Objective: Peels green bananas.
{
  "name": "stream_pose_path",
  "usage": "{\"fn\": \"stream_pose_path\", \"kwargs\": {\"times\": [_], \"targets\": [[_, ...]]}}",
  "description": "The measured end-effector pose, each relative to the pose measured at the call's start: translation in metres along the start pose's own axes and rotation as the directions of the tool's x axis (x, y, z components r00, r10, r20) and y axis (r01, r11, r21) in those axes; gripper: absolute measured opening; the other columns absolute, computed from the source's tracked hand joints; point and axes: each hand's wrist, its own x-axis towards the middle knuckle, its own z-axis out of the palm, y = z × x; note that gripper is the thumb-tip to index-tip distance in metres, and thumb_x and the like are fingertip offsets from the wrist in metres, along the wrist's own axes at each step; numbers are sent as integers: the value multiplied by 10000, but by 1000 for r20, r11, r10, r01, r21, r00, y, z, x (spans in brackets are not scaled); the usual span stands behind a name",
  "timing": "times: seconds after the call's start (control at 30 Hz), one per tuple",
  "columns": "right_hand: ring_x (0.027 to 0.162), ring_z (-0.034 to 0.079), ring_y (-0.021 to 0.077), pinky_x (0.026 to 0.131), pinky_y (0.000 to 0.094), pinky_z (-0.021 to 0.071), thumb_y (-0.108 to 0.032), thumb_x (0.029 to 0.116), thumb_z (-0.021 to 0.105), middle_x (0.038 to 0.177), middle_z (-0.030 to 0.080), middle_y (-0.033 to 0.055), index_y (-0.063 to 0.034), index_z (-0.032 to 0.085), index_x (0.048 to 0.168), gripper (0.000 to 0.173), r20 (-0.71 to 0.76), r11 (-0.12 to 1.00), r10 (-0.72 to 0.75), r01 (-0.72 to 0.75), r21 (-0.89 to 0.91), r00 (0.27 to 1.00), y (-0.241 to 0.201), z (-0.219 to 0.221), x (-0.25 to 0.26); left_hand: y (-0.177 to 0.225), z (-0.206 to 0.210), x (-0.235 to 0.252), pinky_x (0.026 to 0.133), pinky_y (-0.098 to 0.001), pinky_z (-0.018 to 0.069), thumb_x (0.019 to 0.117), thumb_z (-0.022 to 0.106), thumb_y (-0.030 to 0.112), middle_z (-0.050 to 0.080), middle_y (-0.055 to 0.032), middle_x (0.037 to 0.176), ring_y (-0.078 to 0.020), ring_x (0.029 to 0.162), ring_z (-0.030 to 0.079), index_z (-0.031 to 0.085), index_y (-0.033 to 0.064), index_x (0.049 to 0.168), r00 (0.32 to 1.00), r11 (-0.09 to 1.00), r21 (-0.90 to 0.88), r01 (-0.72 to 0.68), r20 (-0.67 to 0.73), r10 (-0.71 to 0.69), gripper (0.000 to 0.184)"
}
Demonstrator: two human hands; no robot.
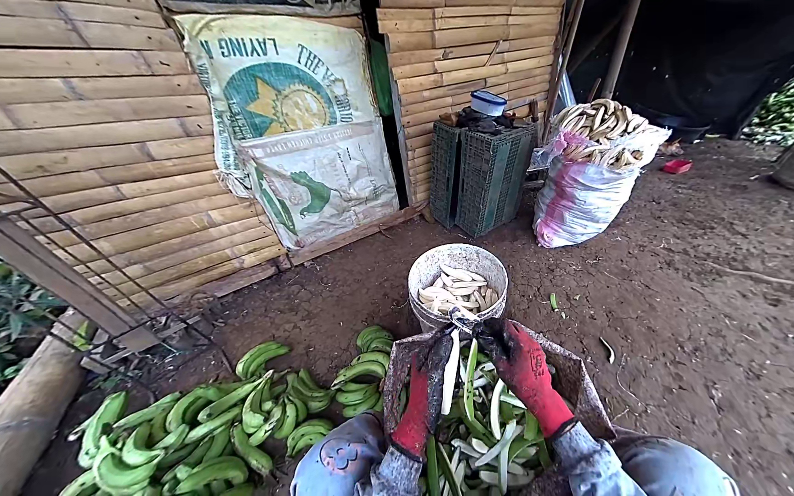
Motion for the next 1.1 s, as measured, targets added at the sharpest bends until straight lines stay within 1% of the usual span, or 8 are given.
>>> {"fn": "stream_pose_path", "kwargs": {"times": [0.1, 0.27, 0.4, 0.5, 0.57, 0.67, 1.0, 1.1], "targets": [[1015, 718, 314, 900, 505, 569, -170, 919, 641, 1122, 729, 172, -19, 698, 1245, 363, -92, 998, -32, 37, 52, 995, 0, -6, 0, 28, 3, 28, 968, -263, 528, 1063, 447, 143, 626, -127, 1344, -83, 1119, 638, 539, -35, 1405, 969, 963, 117, -242, -21, 246, 397], [980, 721, 230, 886, 440, 583, -227, 947, 635, 1087, 742, 113, -53, 715, 1214, 328, -115, 990, -60, 74, 123, 992, 5, -5, -2, 40, 5, 115, 1105, -432, 452, 1008, 646, 244, 512, -117, 1511, -227, 1325, 550, 282, 120, 1607, 908, 732, 549, -402, 136, 397, 712], [963, 722, 190, 874, 412, 589, -324, 975, 631, 1071, 749, 85, -63, 723, 1201, 358, -165, 984, -73, 98, 150, 984, 5, -14, -1, -3, 1, 107, 1086, -531, 443, 1014, 613, 278, 582, -240, 1383, -365, 1257, 586, 526, 11, 1435, 976, 595, 791, -144, 214, -49, 506], [950, 725, 171, 860, 377, 594, -333, 977, 630, 1060, 753, 78, -58, 727, 1197, 365, -206, 980, -99, 132, 150, 973, 4, -22, 0, -43, -2, 77, 1124, -615, 369, 1052, 525, 288, 534, -247, 1451, -399, 1388, 479, 556, -3, 1396, 748, 144, 989, 25, 77, -659, 453], [942, 723, 160, 851, 362, 594, -338, 973, 637, 1049, 753, 71, -62, 733, 1179, 358, -212, 978, -111, 145, 150, 971, 5, -22, -1, -89, -13, 61, 1120, -636, 367, 1021, 575, 284, 488, -279, 1483, -433, 1405, 445, 528, -34, 1418, 717, -23, 996, 86, -78, -693, 511], [948, 721, 158, 857, 364, 592, -332, 966, 650, 1050, 752, 62, -76, 735, 1177, 343, -185, 980, -103, 132, 147, 977, 6, -22, -1, -143, -26, 53, 1102, -615, 400, 951, 650, 246, 458, -342, 1462, -479, 1365, 463, 438, -110, 1443, 823, -146, 989, 26, -104, -559, 643], [1010, 713, 213, 929, 423, 570, -310, 958, 659, 1099, 742, 90, -92, 728, 1221, 349, -60, 989, -55, 63, 130, 997, 5, -14, -3, -111, -31, 42, 1130, -599, 380, 947, 656, 214, 489, -279, 1482, -433, 1380, 476, 345, -40, 1536, 758, 2, 999, -44, 35, -652, 713], [969, 723, 218, 893, 435, 582, -254, 944, 666, 1072, 747, 104, -63, 725, 1212, 333, -135, 979, -44, 70, 192, 990, 6, -21, -1, -65, -32, 47, 1167, -546, 352, 1025, 577, 219, 485, -264, 1495, -375, 1400, 473, 359, -15, 1541, 799, 288, 950, 121, 78, -596, 607]]}}
